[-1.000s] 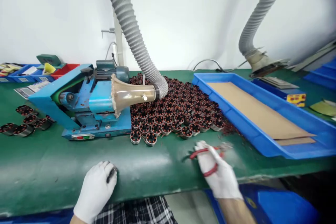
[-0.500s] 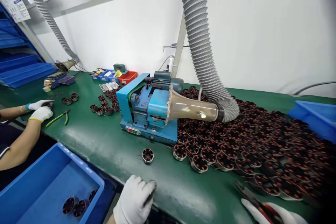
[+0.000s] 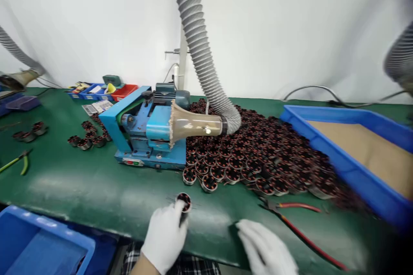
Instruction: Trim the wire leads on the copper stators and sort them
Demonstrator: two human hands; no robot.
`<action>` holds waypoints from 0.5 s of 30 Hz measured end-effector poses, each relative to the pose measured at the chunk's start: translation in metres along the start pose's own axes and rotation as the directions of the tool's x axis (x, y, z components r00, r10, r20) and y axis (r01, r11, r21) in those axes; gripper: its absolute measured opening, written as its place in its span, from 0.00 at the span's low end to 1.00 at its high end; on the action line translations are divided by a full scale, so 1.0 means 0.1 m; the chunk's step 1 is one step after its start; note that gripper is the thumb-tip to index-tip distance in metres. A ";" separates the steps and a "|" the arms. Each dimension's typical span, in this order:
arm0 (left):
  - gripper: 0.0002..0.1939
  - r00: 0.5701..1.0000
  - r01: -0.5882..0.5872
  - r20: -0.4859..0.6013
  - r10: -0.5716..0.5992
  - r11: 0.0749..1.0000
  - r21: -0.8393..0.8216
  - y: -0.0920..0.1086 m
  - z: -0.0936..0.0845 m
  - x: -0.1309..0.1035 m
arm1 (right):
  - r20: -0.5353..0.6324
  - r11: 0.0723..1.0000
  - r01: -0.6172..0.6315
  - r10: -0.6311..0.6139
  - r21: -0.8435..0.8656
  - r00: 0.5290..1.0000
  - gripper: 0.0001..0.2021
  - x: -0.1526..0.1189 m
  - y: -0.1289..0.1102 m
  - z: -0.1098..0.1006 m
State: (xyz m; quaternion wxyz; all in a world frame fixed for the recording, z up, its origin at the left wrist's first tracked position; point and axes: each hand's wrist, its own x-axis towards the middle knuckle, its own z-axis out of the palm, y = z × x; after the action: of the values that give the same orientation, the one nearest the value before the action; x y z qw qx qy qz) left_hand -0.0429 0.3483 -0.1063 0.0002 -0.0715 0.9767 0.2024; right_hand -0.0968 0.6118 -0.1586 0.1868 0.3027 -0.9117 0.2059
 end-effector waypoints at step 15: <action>0.19 0.903 -0.423 -0.026 0.429 0.877 -0.227 0.15 0.31 0.17 | -0.027 0.955 -0.152 0.150 -0.254 0.988 0.27 0.75 -0.06 0.24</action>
State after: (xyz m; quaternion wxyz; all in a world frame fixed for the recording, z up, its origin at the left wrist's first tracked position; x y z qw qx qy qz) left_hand -0.0623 0.3723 -0.1292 -0.0401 0.1480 0.9387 0.3087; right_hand -0.1542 0.5606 -0.1429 0.2116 0.2047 -0.9503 0.1016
